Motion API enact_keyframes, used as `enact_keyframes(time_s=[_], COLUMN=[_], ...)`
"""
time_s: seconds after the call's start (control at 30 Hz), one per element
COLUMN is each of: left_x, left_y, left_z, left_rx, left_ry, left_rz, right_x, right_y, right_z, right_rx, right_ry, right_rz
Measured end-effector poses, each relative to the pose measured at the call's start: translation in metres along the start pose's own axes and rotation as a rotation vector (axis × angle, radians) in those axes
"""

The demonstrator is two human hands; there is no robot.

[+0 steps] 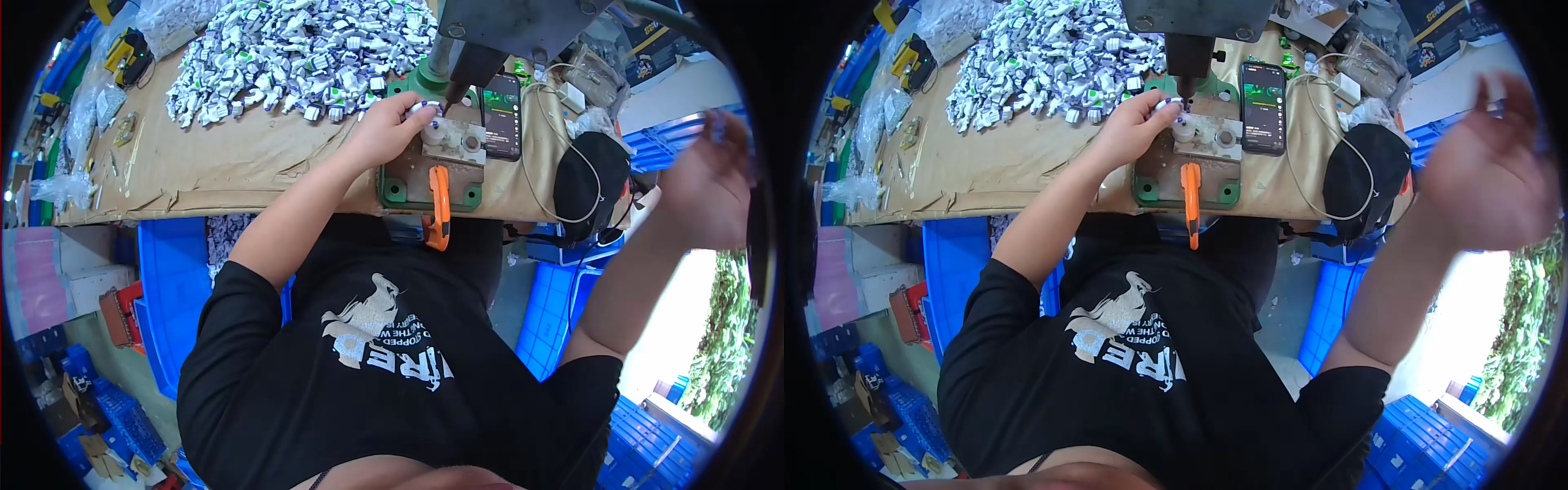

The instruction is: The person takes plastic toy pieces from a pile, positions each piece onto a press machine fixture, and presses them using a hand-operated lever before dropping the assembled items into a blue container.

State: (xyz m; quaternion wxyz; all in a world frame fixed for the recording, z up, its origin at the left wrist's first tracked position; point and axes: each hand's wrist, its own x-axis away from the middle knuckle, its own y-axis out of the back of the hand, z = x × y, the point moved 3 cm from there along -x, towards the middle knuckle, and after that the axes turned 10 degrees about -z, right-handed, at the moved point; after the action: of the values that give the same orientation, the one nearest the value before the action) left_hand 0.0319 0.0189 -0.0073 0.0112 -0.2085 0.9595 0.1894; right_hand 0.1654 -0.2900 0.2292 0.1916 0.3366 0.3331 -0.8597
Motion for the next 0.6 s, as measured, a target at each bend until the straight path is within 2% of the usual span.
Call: enact_keyframes(time_s=[0.03, 0.07, 0.13, 0.2, 0.37, 0.47, 0.6], left_x=[0.000, 0.000, 0.003, 0.005, 0.008, 0.010, 0.009], left_y=[-0.001, -0.002, 0.002, 0.001, -0.004, -0.004, -0.002], left_z=[-0.001, -0.002, -0.016, -0.021, -0.025, -0.027, -0.028], left_rx=[0.036, 0.073, -0.035, -0.142, -0.303, -0.320, -0.350], left_ry=[-0.041, -0.082, -0.111, -0.138, -0.388, -0.449, -0.434], left_rz=[0.017, 0.031, 0.050, 0.071, -0.085, -0.093, -0.063], right_x=[-0.005, 0.018, 0.016, 0.020, 0.036, 0.045, 0.054], right_y=[-0.027, -0.105, -0.137, -0.141, -0.146, -0.149, -0.161], right_z=[0.016, 0.034, 0.049, 0.052, 0.065, 0.072, 0.065], right_rx=[0.131, 0.120, 0.218, 0.219, 0.234, 0.236, 0.238], right_ry=[0.220, 0.248, 0.525, 0.524, 0.519, 0.519, 0.520], right_rz=[-0.224, -0.054, 0.007, 0.026, 0.083, 0.119, 0.166])
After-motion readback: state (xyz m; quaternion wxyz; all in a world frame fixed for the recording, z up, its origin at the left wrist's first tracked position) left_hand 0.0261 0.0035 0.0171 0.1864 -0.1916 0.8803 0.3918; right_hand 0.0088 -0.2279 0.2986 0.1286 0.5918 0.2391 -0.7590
